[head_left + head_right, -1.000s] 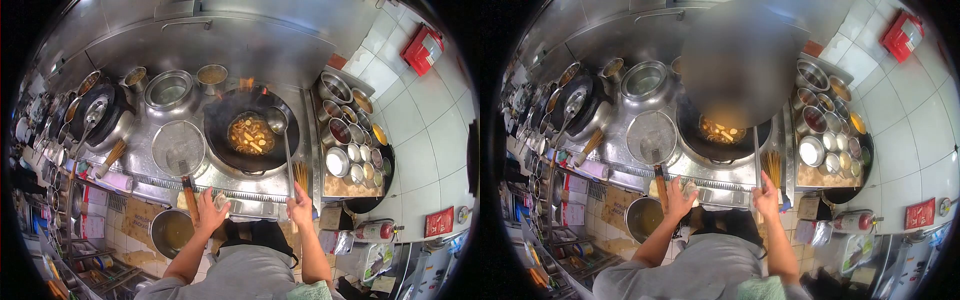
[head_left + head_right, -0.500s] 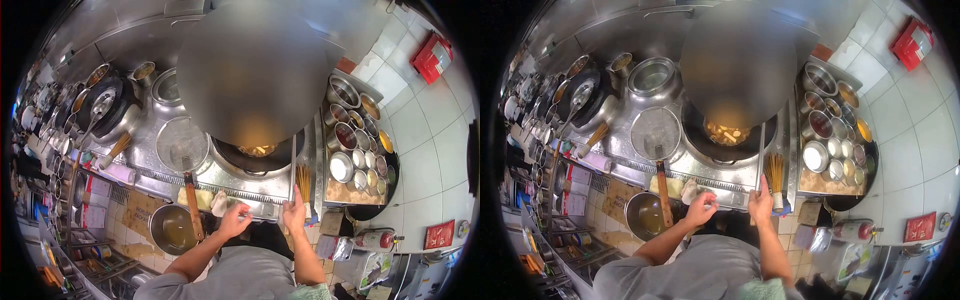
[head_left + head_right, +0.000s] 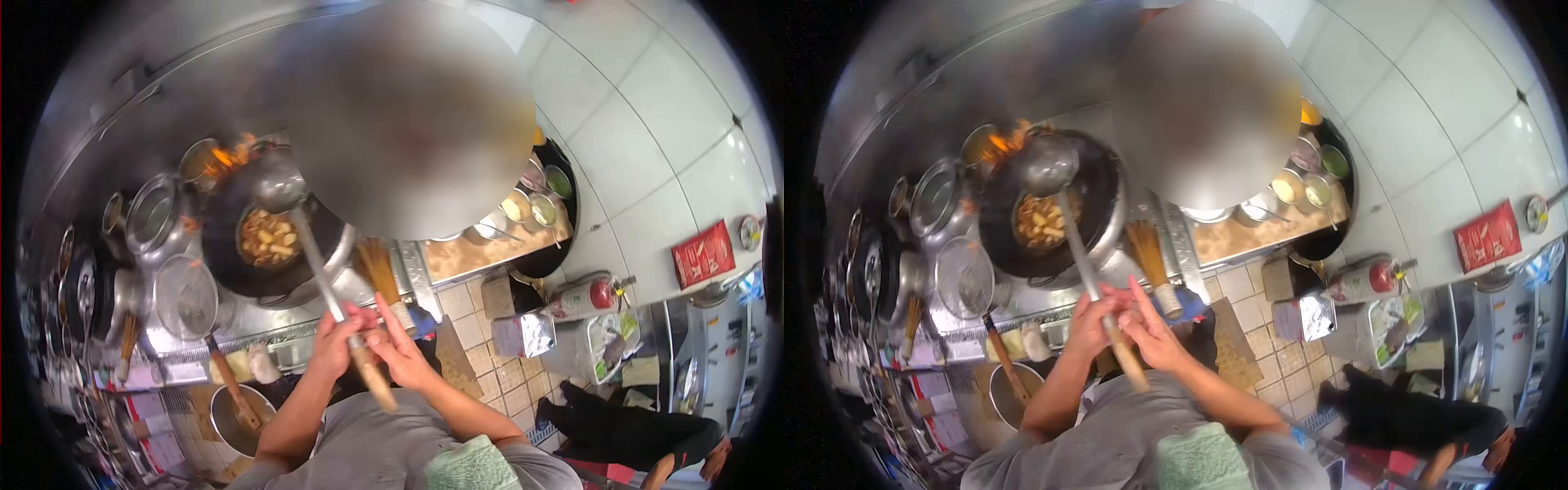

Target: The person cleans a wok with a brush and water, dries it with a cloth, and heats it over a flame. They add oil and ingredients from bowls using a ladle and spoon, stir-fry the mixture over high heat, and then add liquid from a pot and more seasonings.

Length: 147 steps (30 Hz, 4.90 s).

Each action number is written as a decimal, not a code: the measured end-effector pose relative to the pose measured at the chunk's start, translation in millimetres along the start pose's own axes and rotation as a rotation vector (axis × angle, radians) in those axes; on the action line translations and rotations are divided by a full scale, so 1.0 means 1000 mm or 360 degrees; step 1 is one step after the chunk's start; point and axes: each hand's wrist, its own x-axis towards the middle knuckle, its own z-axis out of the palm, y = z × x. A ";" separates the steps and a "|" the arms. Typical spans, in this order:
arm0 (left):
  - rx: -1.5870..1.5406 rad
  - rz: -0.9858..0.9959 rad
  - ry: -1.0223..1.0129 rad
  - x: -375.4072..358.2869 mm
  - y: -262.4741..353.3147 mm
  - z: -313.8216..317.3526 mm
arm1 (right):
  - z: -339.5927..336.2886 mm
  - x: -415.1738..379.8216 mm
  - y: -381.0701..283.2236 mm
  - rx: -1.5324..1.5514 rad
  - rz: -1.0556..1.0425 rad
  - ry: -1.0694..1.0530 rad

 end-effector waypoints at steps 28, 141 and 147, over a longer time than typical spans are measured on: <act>0.0324 -0.0367 0.0129 0.009 -0.032 0.209 | -0.470 0.092 -0.151 -0.1578 -0.0714 0.1228; -0.0163 -0.0688 0.0285 0.005 -0.044 0.234 | -0.451 0.200 -0.075 -0.0438 -0.0247 0.0719; -0.0146 -0.0678 0.0234 0.007 -0.044 0.236 | -0.460 0.215 -0.077 -0.0046 -0.0117 0.0810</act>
